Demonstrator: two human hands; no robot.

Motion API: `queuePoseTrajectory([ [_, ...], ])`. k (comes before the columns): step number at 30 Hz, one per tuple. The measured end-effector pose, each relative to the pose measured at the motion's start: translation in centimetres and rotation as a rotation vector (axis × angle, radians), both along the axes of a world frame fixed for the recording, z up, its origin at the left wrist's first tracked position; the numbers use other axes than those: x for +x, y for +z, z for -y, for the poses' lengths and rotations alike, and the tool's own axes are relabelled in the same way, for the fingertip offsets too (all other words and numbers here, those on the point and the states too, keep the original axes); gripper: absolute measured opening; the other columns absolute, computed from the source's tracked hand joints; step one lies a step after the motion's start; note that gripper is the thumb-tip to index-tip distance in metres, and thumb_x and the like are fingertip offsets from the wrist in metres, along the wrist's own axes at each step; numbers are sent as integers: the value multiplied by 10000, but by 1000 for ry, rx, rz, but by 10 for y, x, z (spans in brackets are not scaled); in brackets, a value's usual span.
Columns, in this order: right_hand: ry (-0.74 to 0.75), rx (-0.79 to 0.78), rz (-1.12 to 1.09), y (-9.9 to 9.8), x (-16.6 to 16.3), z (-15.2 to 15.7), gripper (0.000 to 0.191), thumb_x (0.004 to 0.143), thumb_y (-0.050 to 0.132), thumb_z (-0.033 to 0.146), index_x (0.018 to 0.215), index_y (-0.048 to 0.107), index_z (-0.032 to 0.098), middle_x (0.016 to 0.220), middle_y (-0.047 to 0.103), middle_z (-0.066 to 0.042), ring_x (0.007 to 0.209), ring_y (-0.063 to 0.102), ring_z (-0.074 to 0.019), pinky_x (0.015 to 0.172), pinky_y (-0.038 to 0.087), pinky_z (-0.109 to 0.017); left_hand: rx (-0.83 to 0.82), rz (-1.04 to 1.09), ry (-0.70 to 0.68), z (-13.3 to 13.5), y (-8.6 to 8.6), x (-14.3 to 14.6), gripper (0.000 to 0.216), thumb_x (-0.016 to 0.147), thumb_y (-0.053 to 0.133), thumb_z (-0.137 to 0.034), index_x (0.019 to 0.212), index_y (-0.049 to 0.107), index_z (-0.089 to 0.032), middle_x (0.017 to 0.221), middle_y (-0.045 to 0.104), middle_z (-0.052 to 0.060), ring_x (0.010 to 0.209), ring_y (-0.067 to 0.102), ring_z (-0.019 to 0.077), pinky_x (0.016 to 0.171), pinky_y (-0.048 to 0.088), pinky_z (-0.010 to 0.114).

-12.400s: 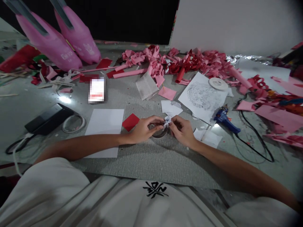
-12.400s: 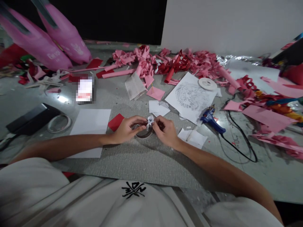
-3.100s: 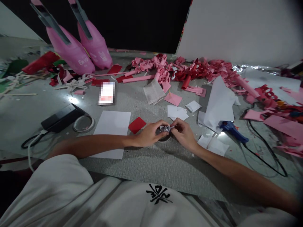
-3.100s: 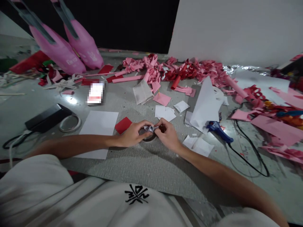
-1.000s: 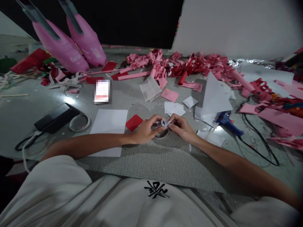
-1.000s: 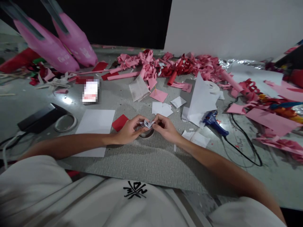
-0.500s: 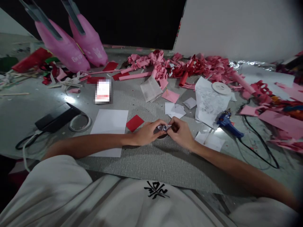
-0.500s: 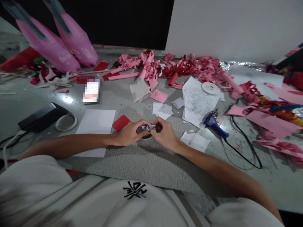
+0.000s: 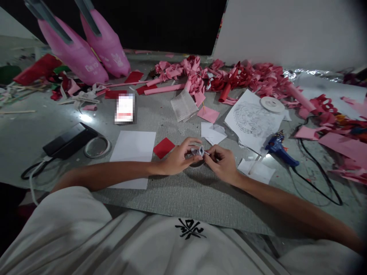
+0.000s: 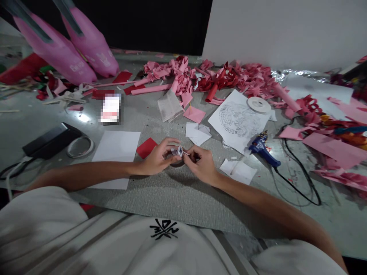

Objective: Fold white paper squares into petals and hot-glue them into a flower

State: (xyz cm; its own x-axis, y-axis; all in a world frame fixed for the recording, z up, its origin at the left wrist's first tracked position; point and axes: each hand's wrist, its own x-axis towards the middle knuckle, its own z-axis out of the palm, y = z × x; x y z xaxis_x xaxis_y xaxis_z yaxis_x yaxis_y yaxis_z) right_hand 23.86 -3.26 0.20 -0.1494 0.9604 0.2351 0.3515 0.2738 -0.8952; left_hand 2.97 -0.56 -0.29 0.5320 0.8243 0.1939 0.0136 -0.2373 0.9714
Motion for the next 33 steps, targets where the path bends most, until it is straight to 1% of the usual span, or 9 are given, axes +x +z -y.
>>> queuePoseTrajectory([
  [2, -41, -49, -18, 0, 0, -3, 257, 911, 685, 348, 726, 583, 202, 578, 473, 60, 535, 405, -94, 516, 312, -243, -72, 91, -11, -1, -3, 2, 530, 927, 752, -405, 1303, 414, -243, 1109, 715, 74, 941, 718, 172, 774, 545, 259],
  [4, -86, -89, -49, -1, 0, -5, 263, 916, 680, 363, 728, 591, 201, 599, 501, 48, 554, 428, -103, 522, 328, -244, -93, 161, 9, -3, -5, 4, 554, 889, 796, -393, 1239, 394, -241, 1077, 701, 61, 936, 715, 169, 798, 554, 266],
  [9, -119, -99, -61, -1, 0, -8, 262, 914, 673, 340, 717, 561, 208, 612, 497, 46, 563, 436, -108, 524, 327, -249, 24, 70, 140, -5, -4, 4, 302, 915, 764, -368, 1047, 558, -192, 1012, 665, 45, 945, 683, 156, 856, 548, 276],
  [15, -77, -66, -12, 0, -1, -6, 260, 928, 648, 327, 731, 518, 216, 610, 455, 56, 558, 416, -106, 520, 310, -251, 147, -24, 143, -5, 0, 1, 197, 970, 680, -290, 1137, 637, -194, 1070, 717, 66, 999, 697, 173, 885, 556, 289],
  [20, -70, -64, -18, 1, -2, -5, 280, 936, 653, 351, 730, 518, 217, 597, 455, 59, 544, 409, -104, 509, 312, -251, 293, -36, 131, -5, 2, 1, 277, 962, 655, -196, 1235, 615, -218, 1242, 691, 91, 1129, 687, 196, 953, 555, 329],
  [23, -67, -32, -20, 0, -2, -4, 253, 942, 673, 391, 787, 585, 212, 628, 532, 45, 554, 455, -107, 521, 361, -250, 399, -78, 161, -5, 4, 0, 158, 951, 661, -170, 1105, 655, -208, 1267, 678, 103, 1236, 643, 220, 958, 546, 341],
  [27, 0, -16, -90, -1, 0, -2, 202, 949, 690, 416, 940, 650, 219, 725, 635, 15, 588, 549, -118, 544, 445, -256, 392, -22, 224, -4, 4, 0, 110, 941, 697, -201, 1047, 667, -195, 1223, 664, 116, 1205, 644, 216, 871, 562, 304],
  [30, 75, 19, -94, -3, 2, 2, 197, 939, 711, 400, 1026, 660, 230, 797, 669, -2, 626, 616, -131, 571, 510, -269, 318, 47, 246, -3, 2, 0, 120, 951, 695, -232, 1051, 646, -189, 1240, 654, 126, 1158, 669, 202, 923, 568, 325],
  [33, 80, 87, -34, -5, 2, 5, 213, 923, 732, 387, 1059, 653, 242, 849, 694, -13, 686, 663, -145, 631, 562, -281, 350, 24, 248, -2, 2, -1, 92, 972, 678, -271, 1006, 643, -193, 1259, 678, 133, 1186, 675, 219, 997, 549, 375],
])
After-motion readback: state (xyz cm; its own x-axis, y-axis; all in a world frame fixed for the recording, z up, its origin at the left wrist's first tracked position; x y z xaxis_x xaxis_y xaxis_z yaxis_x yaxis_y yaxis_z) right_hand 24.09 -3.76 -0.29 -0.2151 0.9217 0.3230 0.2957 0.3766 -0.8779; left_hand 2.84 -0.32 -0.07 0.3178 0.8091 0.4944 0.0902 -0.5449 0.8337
